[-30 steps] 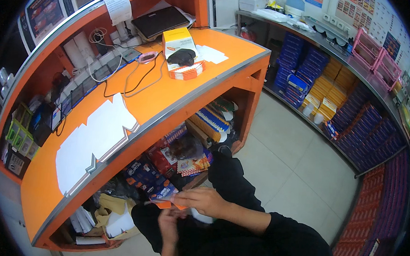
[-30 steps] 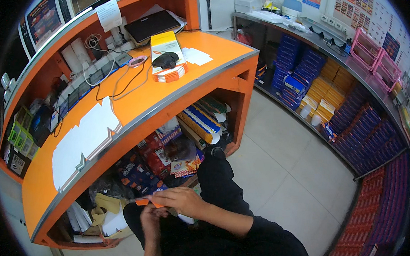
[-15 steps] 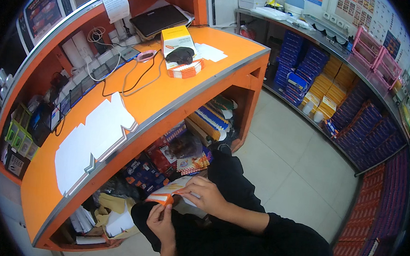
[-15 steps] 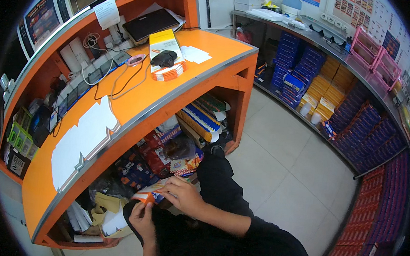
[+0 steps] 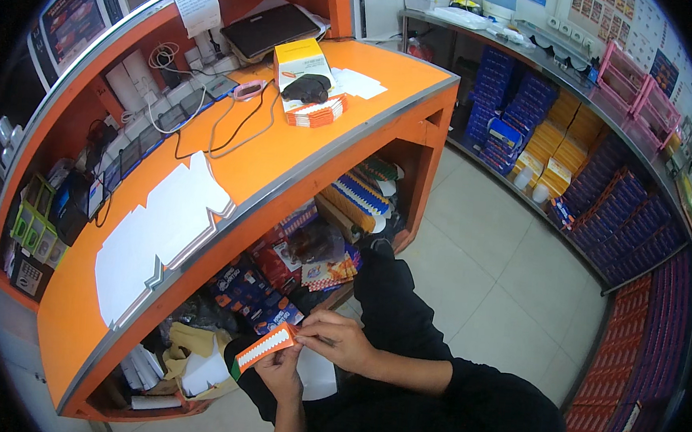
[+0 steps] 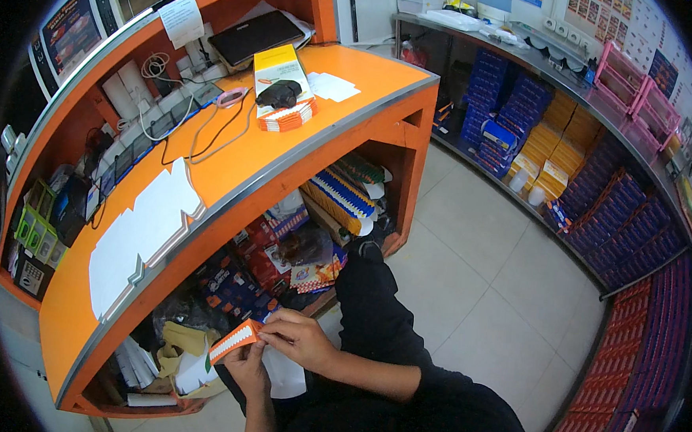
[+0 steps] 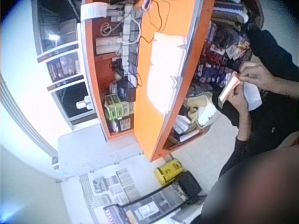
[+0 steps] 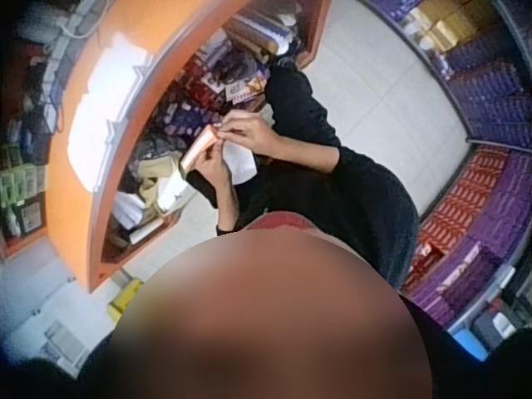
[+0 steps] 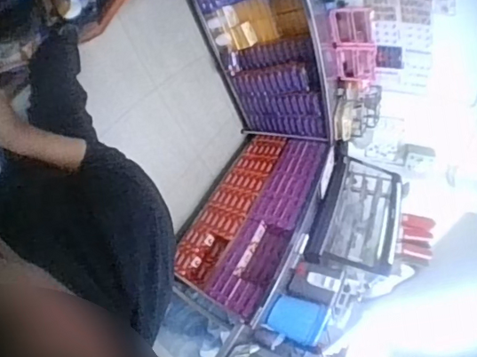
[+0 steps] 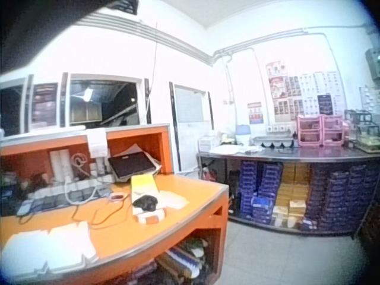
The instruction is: The person assembles small rectangular cardboard boxes by folding and taping the flaps. They repeatedly pick up flat pieces, fold them into box shapes, and secure them with tape, stacking the finished boxes on the counter.
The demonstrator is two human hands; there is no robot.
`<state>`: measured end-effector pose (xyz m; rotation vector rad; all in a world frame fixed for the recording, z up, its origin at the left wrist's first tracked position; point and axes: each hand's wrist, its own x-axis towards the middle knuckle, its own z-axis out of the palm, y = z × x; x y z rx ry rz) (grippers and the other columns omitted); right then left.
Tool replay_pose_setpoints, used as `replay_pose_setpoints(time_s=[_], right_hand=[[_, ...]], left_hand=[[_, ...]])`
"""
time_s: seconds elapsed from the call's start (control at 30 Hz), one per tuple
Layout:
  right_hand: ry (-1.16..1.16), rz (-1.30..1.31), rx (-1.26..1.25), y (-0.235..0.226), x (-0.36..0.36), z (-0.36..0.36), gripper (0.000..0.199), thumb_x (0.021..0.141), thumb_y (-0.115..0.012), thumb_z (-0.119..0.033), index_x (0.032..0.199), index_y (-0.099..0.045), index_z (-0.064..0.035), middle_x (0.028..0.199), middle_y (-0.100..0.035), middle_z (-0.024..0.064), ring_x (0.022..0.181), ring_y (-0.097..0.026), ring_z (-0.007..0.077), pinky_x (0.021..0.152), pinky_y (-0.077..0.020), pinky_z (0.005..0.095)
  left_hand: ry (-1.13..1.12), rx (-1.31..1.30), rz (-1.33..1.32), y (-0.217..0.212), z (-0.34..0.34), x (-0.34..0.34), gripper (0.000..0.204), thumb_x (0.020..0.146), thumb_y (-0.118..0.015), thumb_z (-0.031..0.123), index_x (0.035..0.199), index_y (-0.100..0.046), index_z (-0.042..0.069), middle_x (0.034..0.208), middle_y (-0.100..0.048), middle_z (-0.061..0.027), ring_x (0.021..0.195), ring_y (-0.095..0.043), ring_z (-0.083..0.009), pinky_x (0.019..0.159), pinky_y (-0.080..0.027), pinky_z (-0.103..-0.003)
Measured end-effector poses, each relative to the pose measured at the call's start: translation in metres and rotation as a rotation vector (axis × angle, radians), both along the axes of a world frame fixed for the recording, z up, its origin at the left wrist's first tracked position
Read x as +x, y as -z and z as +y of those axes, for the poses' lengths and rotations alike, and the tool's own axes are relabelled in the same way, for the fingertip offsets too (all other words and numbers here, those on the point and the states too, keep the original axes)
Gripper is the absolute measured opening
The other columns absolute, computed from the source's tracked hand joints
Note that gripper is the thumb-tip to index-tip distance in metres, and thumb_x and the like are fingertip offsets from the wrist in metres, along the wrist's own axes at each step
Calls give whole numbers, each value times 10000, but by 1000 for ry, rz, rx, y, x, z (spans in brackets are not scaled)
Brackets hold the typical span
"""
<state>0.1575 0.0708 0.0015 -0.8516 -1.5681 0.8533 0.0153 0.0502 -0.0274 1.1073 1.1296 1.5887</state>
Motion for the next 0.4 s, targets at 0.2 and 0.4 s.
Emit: replay_pose_setpoints(time_s=[0.2, 0.4], right_hand=[[-36, 0, 46, 4, -3, -3, 174, 810, -635, -51, 973, -646, 10, 929, -610, 111, 861, -606, 220, 744, -488, 307], [-10, -498, 264, 10, -7, -4, 363, 847, -584, -105, 1208, -550, -103, 1210, -491, 154, 1122, -478, 344, 927, -403, 440]], left_hand=[[-14, 7, -133, -4, 2, -1, 235, 796, -659, -10, 1018, -598, -62, 915, -645, -102, 815, -626, -146, 773, -494, -251], [117, -30, -318, -4, 0, -6, 577, 850, -635, 295, 1244, -437, -77, 1128, -564, -184, 1008, -593, -242, 915, -454, -351]])
